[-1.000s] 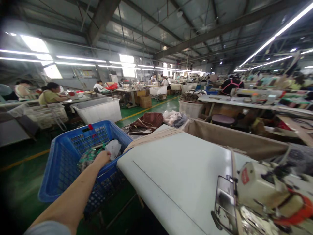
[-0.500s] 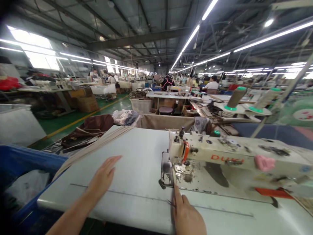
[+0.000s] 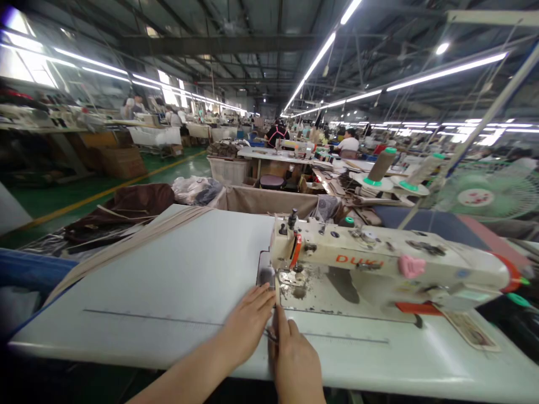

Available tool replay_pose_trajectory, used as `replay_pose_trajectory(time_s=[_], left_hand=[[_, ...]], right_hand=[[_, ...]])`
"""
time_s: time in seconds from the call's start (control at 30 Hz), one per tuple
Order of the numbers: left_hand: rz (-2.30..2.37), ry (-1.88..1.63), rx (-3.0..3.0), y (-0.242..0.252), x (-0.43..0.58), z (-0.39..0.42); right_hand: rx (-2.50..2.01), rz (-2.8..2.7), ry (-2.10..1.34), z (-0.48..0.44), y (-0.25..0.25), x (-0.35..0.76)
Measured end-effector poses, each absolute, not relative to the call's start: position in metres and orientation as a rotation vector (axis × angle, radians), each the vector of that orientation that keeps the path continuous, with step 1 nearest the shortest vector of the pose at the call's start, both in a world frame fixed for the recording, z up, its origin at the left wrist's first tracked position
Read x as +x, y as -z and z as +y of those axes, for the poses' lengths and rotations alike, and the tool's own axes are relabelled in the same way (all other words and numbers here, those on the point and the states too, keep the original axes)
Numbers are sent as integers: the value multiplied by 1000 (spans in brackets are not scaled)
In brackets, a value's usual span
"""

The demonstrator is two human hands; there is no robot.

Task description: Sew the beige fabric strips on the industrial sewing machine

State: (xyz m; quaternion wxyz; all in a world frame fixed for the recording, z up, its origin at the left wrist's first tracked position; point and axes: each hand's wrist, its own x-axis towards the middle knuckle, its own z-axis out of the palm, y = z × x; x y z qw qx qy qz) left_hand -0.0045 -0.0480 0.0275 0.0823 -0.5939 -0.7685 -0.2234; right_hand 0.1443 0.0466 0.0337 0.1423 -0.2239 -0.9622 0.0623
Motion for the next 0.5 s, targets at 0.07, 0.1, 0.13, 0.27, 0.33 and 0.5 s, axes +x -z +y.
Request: replay_pose_trajectory(time_s=[0.07, 0.1, 0.13, 0.27, 0.33, 0.5], left_hand=[[-2247, 600, -1801, -26, -3, -49], [-2225, 573, -1812, -27, -2, -50], [-2210, 555, -1812, -28, -1, -52], [-2223, 562, -1756, -33, 1, -54], [-2234, 568, -1742, -34, 2, -54], [-2263, 560, -1730, -33, 3, -52]], right_hand=[[-602, -2739, -208, 47, -34, 146], [-587, -2723, -229, 49, -34, 147], [-579, -2712, -257, 50, -34, 148], [-619, -2683, -447, 60, -37, 151], [-626, -2651, -565, 64, -39, 152], [-584, -2531, -737, 75, -46, 157]])
